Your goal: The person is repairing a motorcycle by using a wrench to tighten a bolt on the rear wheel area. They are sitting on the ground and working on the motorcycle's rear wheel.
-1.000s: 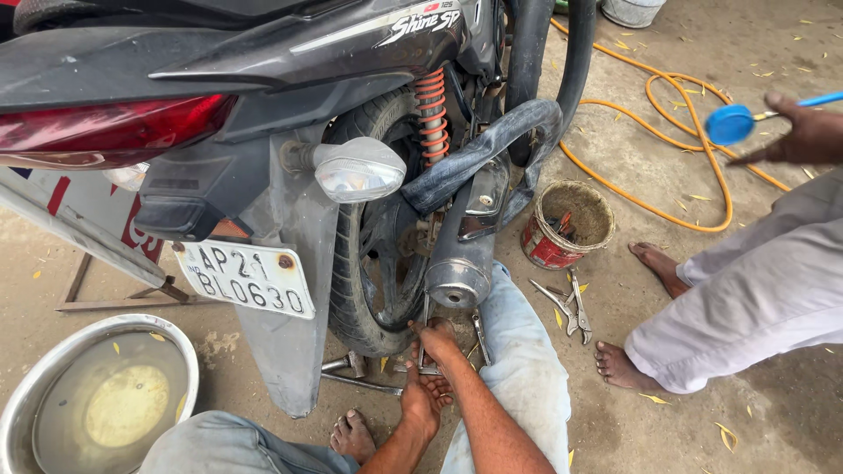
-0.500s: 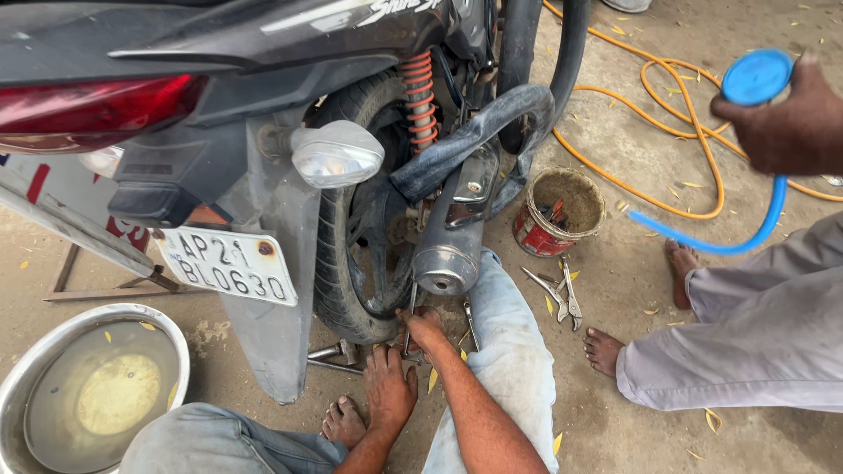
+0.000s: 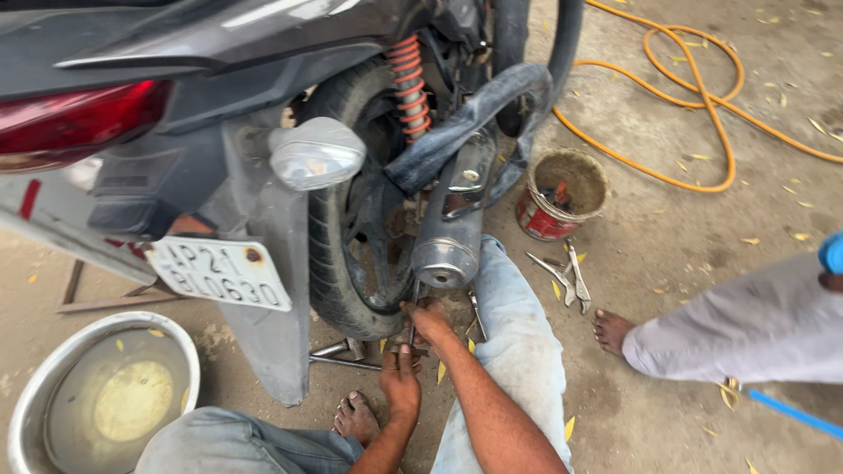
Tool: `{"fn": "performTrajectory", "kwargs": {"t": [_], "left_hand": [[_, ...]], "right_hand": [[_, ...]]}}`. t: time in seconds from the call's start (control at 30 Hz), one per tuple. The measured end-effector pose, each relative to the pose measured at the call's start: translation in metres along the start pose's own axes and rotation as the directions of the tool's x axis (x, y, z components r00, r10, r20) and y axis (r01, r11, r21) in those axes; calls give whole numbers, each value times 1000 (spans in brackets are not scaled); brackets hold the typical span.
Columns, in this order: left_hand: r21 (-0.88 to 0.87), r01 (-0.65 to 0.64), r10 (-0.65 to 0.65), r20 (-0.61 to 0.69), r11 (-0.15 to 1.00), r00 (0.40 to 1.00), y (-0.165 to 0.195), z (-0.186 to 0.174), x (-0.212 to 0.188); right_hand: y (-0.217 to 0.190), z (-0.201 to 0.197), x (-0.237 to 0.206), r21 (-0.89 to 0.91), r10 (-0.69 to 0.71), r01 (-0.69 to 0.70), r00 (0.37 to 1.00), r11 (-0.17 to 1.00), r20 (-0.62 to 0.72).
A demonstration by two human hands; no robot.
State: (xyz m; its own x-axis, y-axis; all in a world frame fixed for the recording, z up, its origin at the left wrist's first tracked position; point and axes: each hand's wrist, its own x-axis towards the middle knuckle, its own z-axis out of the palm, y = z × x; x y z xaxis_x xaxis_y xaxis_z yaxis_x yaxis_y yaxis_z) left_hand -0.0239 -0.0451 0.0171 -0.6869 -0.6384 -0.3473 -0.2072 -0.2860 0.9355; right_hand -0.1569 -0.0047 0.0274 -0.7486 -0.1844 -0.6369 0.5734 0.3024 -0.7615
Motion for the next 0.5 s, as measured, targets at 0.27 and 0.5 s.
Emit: {"fn": "performTrajectory", "kwargs": {"t": [0.27,0.5], "left_hand": [[-385,644,-589,264,661,764,4,-7,34],[502,45,-78,44,864,996,15,-12,3]], "right_hand": [[-17,-1,-16,11,1,-1,1000,1000,-2],[-23,-9,-22,46,22,-23,999,999,31]]}}
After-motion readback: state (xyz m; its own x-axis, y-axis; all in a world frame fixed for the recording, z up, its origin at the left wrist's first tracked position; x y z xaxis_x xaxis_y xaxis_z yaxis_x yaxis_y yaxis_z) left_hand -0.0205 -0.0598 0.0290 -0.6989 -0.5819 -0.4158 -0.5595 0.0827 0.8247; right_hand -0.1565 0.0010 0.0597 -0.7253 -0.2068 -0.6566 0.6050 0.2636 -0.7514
